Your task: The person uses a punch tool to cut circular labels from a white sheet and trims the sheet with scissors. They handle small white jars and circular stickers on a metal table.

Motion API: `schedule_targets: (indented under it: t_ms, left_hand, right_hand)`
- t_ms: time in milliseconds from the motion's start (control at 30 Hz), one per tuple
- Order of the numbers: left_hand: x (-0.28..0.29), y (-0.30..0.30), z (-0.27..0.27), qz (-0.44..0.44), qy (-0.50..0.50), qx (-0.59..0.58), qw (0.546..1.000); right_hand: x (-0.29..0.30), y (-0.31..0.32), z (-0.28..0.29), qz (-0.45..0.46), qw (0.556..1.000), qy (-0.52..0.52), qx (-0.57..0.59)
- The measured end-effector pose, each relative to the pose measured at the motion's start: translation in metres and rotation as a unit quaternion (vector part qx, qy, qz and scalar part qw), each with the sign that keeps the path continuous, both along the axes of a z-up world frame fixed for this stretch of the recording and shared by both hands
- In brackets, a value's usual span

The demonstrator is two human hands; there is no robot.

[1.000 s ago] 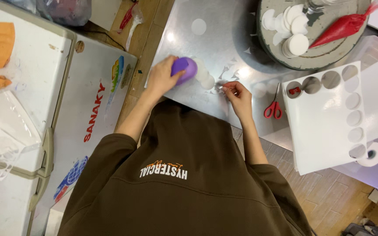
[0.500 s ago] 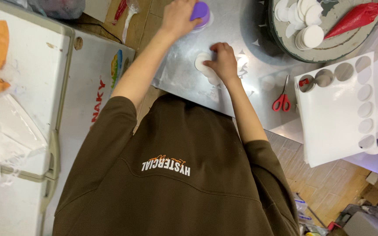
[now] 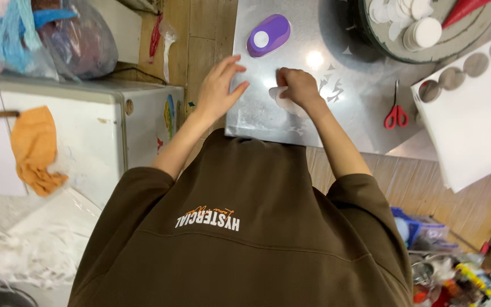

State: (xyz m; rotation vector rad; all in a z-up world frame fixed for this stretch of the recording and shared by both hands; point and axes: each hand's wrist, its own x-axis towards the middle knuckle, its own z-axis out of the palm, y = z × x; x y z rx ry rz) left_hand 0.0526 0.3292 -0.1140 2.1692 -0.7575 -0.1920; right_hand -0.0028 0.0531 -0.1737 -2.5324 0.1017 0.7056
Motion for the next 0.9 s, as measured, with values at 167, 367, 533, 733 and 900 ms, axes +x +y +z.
schedule_targets:
  t_ms: [167, 367, 533, 733, 900]
  left_hand:
    - [-0.008, -0.003, -0.012, -0.074, 0.101, 0.019, 0.992]
    - [-0.003, -0.064, 0.003, -0.105, 0.292, -0.155, 0.938]
    - [-0.003, -0.123, 0.02, -0.048, 0.31, -0.221, 0.923]
    - [-0.008, -0.136, 0.031, -0.047, 0.41, -0.299, 0.86]
    - [-0.022, -0.135, 0.046, -0.061, 0.458, -0.316, 0.829]
  right_hand:
    - [-0.006, -0.03, 0.026, -0.144, 0.98, -0.064, 0.122]
    - [-0.023, -0.046, 0.073, -0.356, 0.834, -0.116, 0.405]
    - [-0.045, -0.024, 0.097, -0.437, 0.728, -0.126, 0.513]
    - [-0.068, -0.027, 0.124, -0.454, 0.675, -0.126, 0.568]
    - [-0.081, -0.045, 0.14, -0.422, 0.73, -0.15, 0.515]
